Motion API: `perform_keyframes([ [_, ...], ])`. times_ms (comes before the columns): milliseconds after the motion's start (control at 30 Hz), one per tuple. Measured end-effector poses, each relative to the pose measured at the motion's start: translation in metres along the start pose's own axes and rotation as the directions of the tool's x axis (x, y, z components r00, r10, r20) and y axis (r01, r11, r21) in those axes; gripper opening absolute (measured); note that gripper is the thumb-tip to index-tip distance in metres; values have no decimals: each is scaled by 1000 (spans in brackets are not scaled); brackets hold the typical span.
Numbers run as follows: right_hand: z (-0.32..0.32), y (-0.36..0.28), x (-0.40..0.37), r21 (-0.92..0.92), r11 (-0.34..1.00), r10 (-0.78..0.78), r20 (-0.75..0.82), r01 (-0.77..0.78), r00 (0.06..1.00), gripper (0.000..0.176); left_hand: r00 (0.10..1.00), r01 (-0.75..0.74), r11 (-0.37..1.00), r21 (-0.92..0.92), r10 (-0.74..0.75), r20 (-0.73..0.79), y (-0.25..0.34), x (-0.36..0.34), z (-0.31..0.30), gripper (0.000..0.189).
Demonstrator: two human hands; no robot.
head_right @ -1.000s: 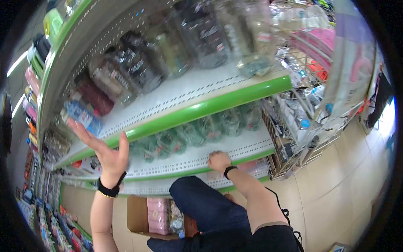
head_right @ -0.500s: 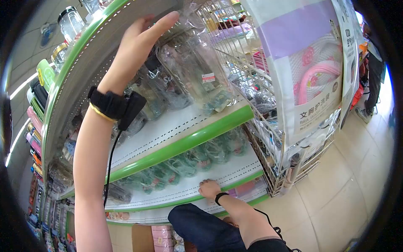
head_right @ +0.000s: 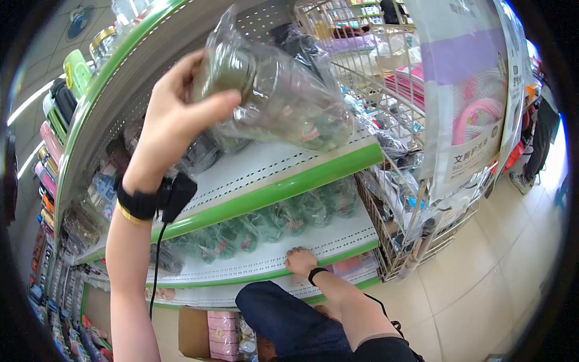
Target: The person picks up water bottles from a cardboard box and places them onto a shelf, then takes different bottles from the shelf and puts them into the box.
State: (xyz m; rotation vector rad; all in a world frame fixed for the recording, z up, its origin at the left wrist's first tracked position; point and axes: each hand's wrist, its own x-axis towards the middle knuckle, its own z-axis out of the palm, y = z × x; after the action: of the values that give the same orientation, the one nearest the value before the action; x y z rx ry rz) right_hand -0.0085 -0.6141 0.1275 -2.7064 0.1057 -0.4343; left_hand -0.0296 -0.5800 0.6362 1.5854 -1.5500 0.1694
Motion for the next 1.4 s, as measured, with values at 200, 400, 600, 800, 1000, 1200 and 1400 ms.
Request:
perform_keyframes([
  [200, -6, -5, 2, -29, 1000, 10, 11, -10, 1000, 29, 936, -98, 989, 109, 128, -328, 25, -126, -44, 79],
  [400, 11, 2, 11, -164, 985, 1, 320, 54, 948, 24, 847, 226, 960, 166, -109, -520, 16, -305, -117, 72],
  [600, 6, -3, 9, -103, 989, 119, 83, -110, 989, 21, 782, 605, 711, 358, -446, -436, 23, -417, -147, 74],
  [800, 7, 0, 11, -174, 985, -13, 6, 14, 1000, 18, 623, 747, 377, 548, -685, -378, -63, -527, -147, 51],
  [1000, 5, -1, 11, -177, 984, -5, -18, 2, 1000, 15, 460, 811, 278, 514, -847, -268, -179, -647, -136, 62],
  [1200, 3, -2, 12, -178, 984, -16, -9, 14, 1000, 12, 294, 863, 132, 487, -916, -273, -251, -720, -73, 74],
  [1400, 3, 0, 13, -158, 987, -19, 7, 20, 1000, 10, 92, 887, -135, 442, -886, -455, -304, -747, -11, 78],
])
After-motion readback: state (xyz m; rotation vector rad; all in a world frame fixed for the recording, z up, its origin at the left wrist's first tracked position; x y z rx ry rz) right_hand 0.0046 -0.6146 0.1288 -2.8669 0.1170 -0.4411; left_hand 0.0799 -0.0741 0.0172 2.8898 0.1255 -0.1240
